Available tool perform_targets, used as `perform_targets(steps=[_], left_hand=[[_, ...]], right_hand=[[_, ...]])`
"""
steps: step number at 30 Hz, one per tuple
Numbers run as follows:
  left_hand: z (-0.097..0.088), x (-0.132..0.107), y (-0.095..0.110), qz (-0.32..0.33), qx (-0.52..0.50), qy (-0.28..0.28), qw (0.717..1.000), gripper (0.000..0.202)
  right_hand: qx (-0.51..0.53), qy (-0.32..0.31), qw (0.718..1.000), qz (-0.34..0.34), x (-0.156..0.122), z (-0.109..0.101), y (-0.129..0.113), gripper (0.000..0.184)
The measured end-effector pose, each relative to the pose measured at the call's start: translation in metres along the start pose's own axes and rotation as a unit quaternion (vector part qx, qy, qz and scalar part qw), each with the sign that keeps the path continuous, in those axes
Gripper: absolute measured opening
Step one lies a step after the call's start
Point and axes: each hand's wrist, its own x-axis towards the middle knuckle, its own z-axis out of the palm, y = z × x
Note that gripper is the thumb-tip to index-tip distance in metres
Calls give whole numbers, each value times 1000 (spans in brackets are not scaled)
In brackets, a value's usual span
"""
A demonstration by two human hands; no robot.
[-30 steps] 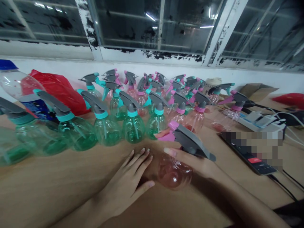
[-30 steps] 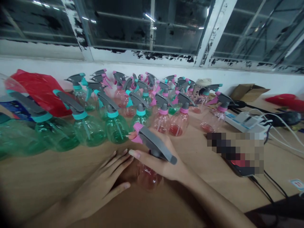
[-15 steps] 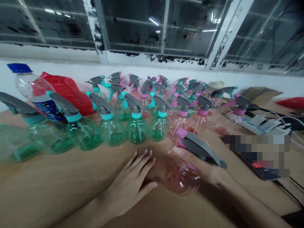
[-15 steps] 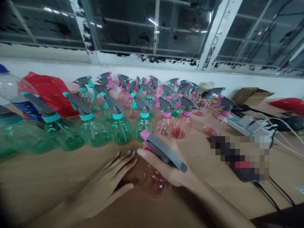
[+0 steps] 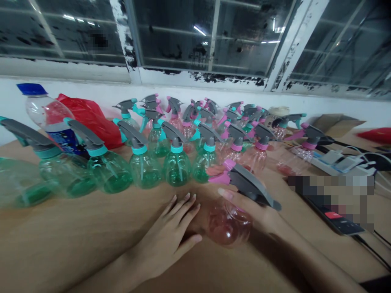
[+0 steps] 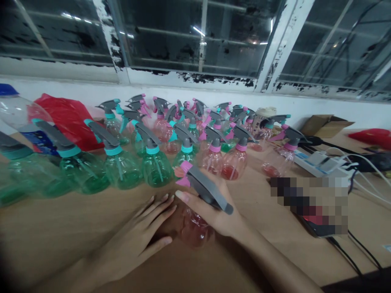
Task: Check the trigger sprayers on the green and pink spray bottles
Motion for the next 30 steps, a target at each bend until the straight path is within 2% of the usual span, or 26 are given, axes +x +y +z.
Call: perform_targets(steps=[14,22,30], left_hand=[[-1,1,1,0,20,-16,1000,55],[-3,2,1,-5,1,-18,1000,54],[-2,2,1,-5,9,-22,1000,55]], right_hand=[[16,-8,1000,-21,2,-1,-6,21],[-14,-18,1000,-11,2,0,-4,22],[-25,-10,999,-43,2,0,-5,17]])
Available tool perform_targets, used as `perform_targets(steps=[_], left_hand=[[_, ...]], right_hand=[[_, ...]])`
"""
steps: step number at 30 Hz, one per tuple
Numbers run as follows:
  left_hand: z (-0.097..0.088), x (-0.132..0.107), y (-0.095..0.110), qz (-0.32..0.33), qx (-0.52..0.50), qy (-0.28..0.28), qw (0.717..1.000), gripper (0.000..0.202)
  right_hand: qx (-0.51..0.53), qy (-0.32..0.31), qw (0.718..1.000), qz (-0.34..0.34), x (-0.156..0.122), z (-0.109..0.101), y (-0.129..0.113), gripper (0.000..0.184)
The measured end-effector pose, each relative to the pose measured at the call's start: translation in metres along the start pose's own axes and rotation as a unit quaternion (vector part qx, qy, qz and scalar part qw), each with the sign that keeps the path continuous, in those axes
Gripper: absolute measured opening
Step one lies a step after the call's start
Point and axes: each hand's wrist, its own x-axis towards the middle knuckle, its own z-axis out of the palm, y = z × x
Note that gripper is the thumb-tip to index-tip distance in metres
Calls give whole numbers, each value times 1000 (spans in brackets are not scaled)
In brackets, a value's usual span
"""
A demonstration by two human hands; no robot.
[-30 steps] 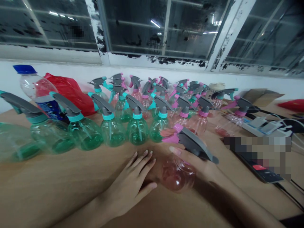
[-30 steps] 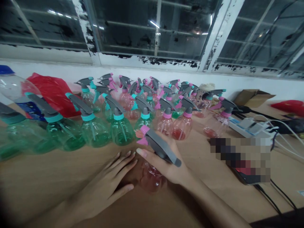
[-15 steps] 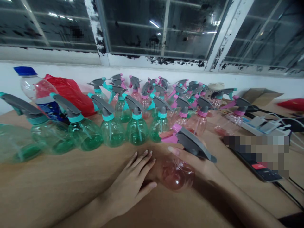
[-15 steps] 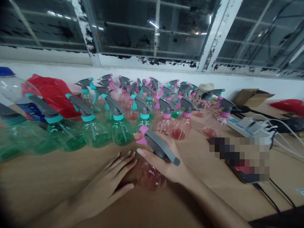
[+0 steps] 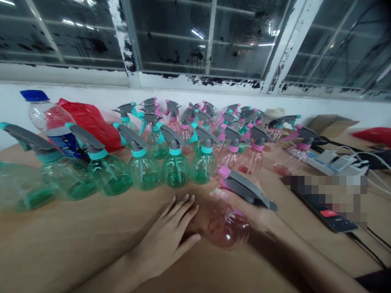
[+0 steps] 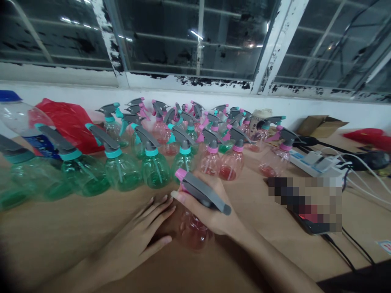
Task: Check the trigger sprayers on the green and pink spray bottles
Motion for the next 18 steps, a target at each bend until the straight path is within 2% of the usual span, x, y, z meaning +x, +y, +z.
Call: perform_targets(steps=[3,6,18], left_hand=[[0,0,0,2,6,6,1000,54],[1,0,0,5,10,8,1000,54],[4,-2,-3,7,-1,15,1000,57]], right_hand=[[49,-24,998,16,2,0,0,17],[68,-14,997,32,3,1,1,24],[53,11,998,-11,3,5,2,17]])
